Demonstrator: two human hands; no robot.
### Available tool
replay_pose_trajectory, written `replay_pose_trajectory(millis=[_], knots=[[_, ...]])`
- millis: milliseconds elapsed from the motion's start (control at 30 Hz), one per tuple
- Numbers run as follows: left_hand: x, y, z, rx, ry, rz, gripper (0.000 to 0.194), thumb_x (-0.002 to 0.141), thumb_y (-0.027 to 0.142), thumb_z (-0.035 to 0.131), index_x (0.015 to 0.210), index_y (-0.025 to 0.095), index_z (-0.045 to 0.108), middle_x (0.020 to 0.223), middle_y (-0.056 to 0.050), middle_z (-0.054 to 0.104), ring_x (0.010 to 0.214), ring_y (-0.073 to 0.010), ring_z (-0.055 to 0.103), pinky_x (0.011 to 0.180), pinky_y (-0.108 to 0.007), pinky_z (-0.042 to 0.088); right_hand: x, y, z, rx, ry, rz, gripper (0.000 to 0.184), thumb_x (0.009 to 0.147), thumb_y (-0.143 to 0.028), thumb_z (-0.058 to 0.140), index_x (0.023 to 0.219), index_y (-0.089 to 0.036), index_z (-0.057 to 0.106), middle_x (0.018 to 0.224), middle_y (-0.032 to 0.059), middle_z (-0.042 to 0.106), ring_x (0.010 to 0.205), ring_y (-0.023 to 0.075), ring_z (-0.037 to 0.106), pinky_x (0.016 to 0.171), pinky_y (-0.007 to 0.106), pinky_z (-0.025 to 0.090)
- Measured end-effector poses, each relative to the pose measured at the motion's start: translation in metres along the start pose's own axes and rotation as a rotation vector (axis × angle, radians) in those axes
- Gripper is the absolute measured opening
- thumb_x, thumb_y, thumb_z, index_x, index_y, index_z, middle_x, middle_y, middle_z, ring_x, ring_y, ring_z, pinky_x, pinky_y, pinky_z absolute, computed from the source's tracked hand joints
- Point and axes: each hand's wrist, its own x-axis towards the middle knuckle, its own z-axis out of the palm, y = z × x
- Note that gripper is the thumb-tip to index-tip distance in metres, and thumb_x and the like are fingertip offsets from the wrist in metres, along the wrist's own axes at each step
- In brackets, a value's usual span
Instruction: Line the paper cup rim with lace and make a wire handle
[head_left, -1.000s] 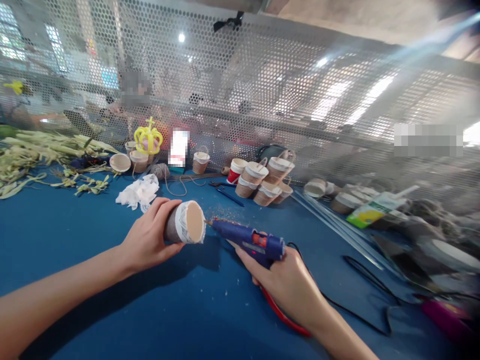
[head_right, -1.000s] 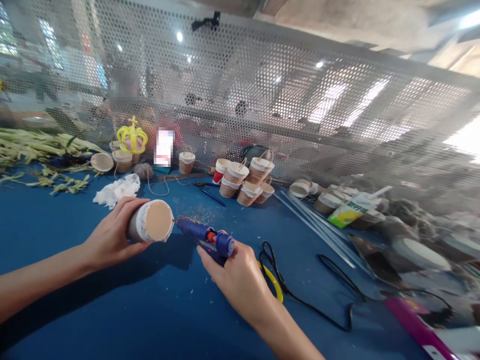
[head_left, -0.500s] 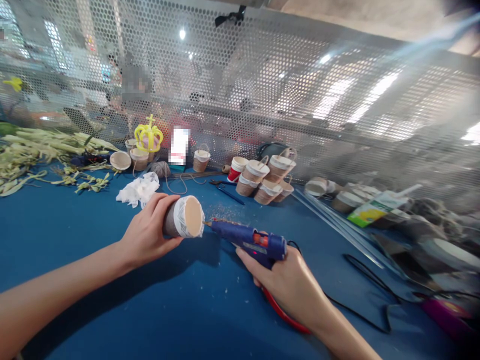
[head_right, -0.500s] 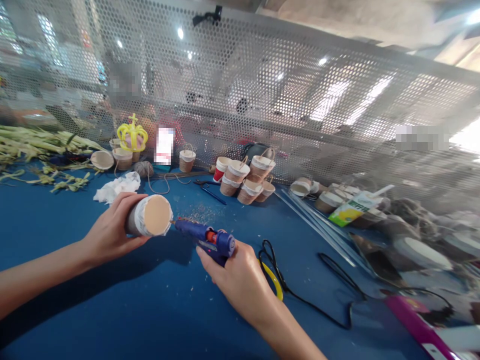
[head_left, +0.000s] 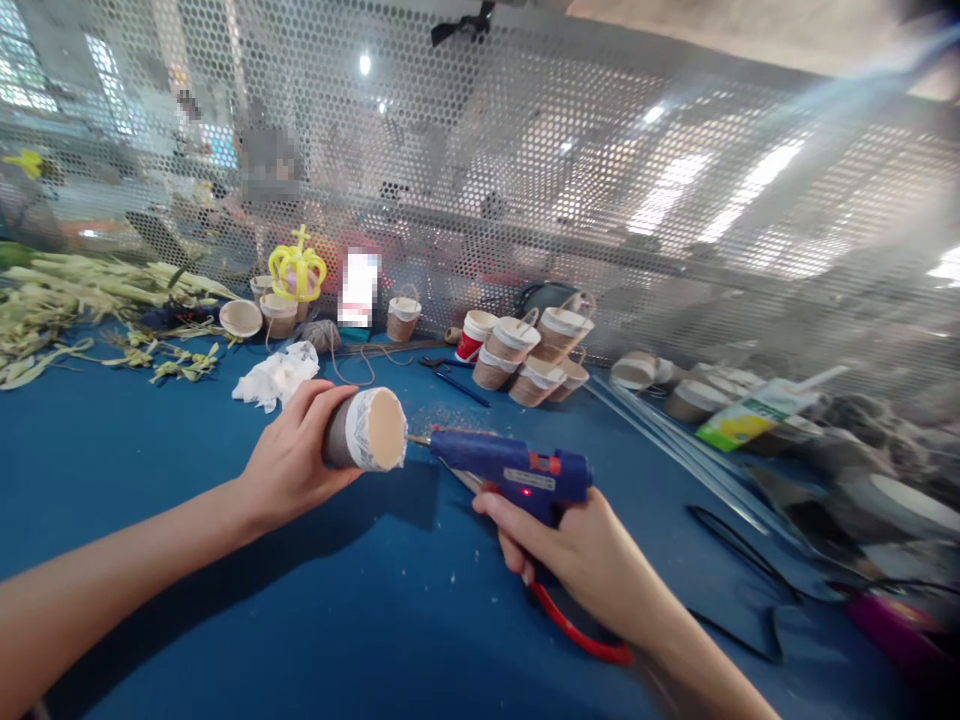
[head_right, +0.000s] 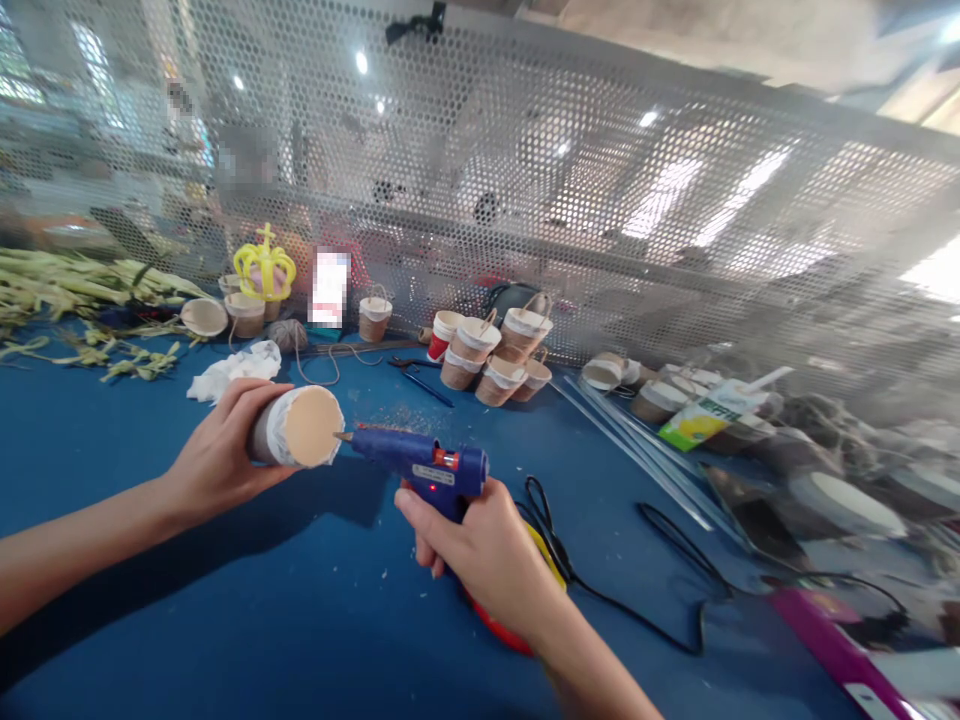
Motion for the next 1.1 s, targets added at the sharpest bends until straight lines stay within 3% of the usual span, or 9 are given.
replay_pose_trajectory(millis=[167, 267, 467, 833, 1100], knots=[[0.0, 0.0, 0.0, 0.028, 0.059, 0.03, 0.057, 0.064, 0.025, 0.064, 0.113, 0.021, 0.036, 0.109, -0.01, 0.049, 0.102, -0.0262, 0.05, 0.083, -0.042, 0.047, -0.002, 0.001, 0.005, -0.114, 0.061, 0.075, 0.028, 0.07, -0.044, 0.055, 0.072, -0.016, 0.055, 0.039, -0.0049, 0.05, 0.037, 0.0101, 0.048, 0.043, 0.023, 0.044], [0.001, 0.0, -0.001, 0.037, 0.083, 0.063, 0.055, 0.064, 0.024, 0.063, 0.112, 0.02, 0.036, 0.107, -0.011, 0.051, 0.102, -0.0263, 0.051, 0.084, -0.043, 0.046, -0.003, -0.001, 0.004, -0.151, 0.045, 0.062, 0.027, 0.071, -0.043, 0.053, 0.061, -0.018, 0.052, 0.037, -0.0043, 0.05, 0.037, 0.0098, 0.048, 0.047, 0.023, 0.046], [0.002, -0.001, 0.0, 0.044, 0.113, 0.099, 0.055, 0.064, 0.023, 0.064, 0.111, 0.021, 0.036, 0.105, -0.011, 0.053, 0.099, -0.0263, 0.052, 0.084, -0.043, 0.045, -0.001, 0.005, 0.003, -0.159, 0.036, 0.02, 0.036, 0.071, -0.046, 0.054, 0.048, -0.02, 0.045, 0.036, -0.0031, 0.051, 0.035, 0.0093, 0.048, 0.042, 0.022, 0.044], [0.002, 0.0, -0.001, 0.033, 0.11, 0.143, 0.055, 0.064, 0.022, 0.064, 0.112, 0.02, 0.036, 0.104, -0.011, 0.054, 0.097, -0.0261, 0.052, 0.083, -0.042, 0.045, -0.002, -0.003, 0.002, -0.179, 0.054, 0.04, 0.028, 0.072, -0.042, 0.052, 0.076, -0.016, 0.059, 0.038, -0.0055, 0.049, 0.039, 0.0117, 0.051, 0.046, 0.024, 0.046], [-0.001, -0.001, 0.001, 0.021, 0.067, 0.137, 0.058, 0.064, 0.025, 0.064, 0.114, 0.02, 0.036, 0.106, -0.012, 0.053, 0.098, -0.0274, 0.051, 0.083, -0.044, 0.044, 0.001, 0.003, 0.003, -0.162, 0.117, 0.038, 0.028, 0.07, -0.044, 0.055, 0.063, -0.017, 0.058, 0.039, -0.0031, 0.051, 0.038, 0.0118, 0.052, 0.042, 0.023, 0.046]])
